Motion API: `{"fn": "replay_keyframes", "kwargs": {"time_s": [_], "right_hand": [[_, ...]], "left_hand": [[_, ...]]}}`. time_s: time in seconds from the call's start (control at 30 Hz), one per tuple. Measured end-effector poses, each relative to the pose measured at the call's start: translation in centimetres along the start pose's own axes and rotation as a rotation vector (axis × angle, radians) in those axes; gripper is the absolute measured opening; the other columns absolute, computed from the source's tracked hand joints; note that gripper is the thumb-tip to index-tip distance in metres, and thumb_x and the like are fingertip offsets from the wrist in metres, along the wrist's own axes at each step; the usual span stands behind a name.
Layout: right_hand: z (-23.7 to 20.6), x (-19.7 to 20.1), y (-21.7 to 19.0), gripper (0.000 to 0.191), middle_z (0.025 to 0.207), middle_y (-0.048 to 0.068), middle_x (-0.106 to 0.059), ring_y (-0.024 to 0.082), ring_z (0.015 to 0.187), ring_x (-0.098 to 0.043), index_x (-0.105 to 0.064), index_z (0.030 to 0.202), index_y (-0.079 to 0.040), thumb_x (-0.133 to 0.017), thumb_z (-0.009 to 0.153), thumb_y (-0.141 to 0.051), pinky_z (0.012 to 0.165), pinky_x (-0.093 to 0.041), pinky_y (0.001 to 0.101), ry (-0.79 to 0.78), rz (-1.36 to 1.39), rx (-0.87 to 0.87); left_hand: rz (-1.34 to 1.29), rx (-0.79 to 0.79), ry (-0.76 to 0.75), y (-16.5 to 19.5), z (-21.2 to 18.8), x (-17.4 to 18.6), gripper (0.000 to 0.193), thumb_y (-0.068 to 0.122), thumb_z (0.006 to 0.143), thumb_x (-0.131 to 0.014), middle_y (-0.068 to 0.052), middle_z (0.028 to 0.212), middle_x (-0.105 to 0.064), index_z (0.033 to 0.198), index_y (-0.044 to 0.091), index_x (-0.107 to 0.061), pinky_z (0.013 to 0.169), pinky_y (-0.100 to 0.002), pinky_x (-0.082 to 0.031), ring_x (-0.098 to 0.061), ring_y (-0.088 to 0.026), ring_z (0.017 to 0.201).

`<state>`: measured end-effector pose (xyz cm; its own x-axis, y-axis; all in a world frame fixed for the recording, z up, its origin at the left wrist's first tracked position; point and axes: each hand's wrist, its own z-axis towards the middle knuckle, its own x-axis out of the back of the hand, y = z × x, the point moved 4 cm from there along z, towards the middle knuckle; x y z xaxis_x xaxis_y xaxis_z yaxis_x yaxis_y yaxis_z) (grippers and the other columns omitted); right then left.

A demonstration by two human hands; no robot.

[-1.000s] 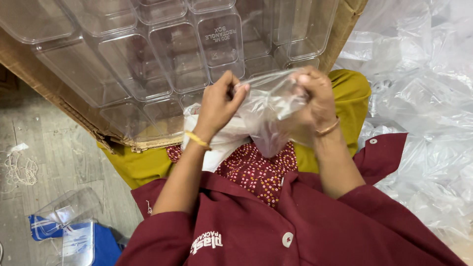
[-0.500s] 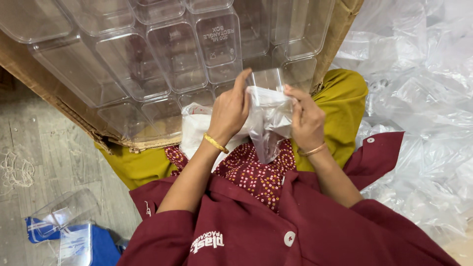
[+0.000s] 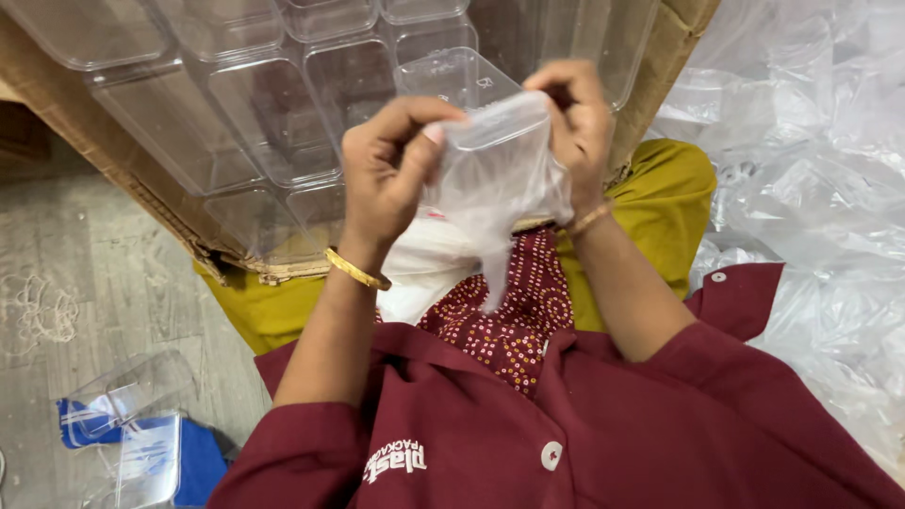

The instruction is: The person sits on the floor in front of a carton of clear plastic containers and packs them into clear plastic bags one at a time, opening each bag, inserting a container, and setting filled bags aside.

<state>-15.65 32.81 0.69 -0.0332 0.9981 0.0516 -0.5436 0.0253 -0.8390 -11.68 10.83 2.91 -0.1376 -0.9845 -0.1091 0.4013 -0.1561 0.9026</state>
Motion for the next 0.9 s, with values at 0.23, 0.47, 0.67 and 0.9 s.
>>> {"fn": "replay_keyframes", "kwargs": {"time_s": [0.23, 0.47, 0.67, 0.9], "right_hand": [[2.6, -4.3, 3.9, 0.012, 0.095, -0.001, -0.065, 0.006, 0.085, -0.062, -0.063, 0.109, -0.001, -0.064, 0.104, -0.012, 0.077, -0.053, 0.0231, -0.062, -0.242, -0.130], [2.0, -2.8, 1.5, 0.034, 0.089, -0.003, -0.061, 0.006, 0.081, -0.053, -0.065, 0.100, -0.003, -0.048, 0.118, -0.027, 0.077, -0.044, 0.0245, -0.169, 0.344, -0.331], [-3.7, -1.3, -1.0, 0.042, 0.085, -0.001, -0.058, 0.007, 0.078, -0.050, -0.078, 0.112, -0.003, -0.057, 0.109, -0.039, 0.069, -0.041, 0.0244, -0.591, 0.005, -0.419], [-3.4, 23.5, 4.8, 0.035, 0.129, 0.009, -0.060, 0.019, 0.115, -0.060, -0.059, 0.135, -0.003, -0.056, 0.109, -0.027, 0.102, -0.049, 0.0335, 0.356, 0.392, -0.200]], "left_hand": [[0.534, 0.066, 0.346, -2.3, 0.9, 2.6, 0.018, 0.006, 0.103, -0.059, -0.005, 0.077, -0.064, 0.121, 0.005, -0.065, 0.055, -0.027, -0.041, -0.053, -0.008, 0.060], [0.496, -0.207, 0.303, 0.2, 2.5, 0.3, 0.008, 0.011, 0.110, -0.065, -0.006, 0.091, -0.071, 0.111, 0.003, -0.067, 0.071, -0.029, -0.053, -0.066, -0.013, 0.077], [0.489, -0.198, 0.134, 1.5, 2.4, -1.7, 0.011, 0.012, 0.104, -0.072, -0.008, 0.089, -0.068, 0.103, 0.001, -0.068, 0.066, -0.028, -0.050, -0.061, -0.014, 0.072], [0.916, -0.224, 0.231, 0.6, -1.8, 3.1, 0.007, 0.005, 0.105, -0.067, -0.008, 0.107, -0.067, 0.111, 0.006, -0.071, 0.086, -0.037, -0.051, -0.062, -0.025, 0.097]]}}
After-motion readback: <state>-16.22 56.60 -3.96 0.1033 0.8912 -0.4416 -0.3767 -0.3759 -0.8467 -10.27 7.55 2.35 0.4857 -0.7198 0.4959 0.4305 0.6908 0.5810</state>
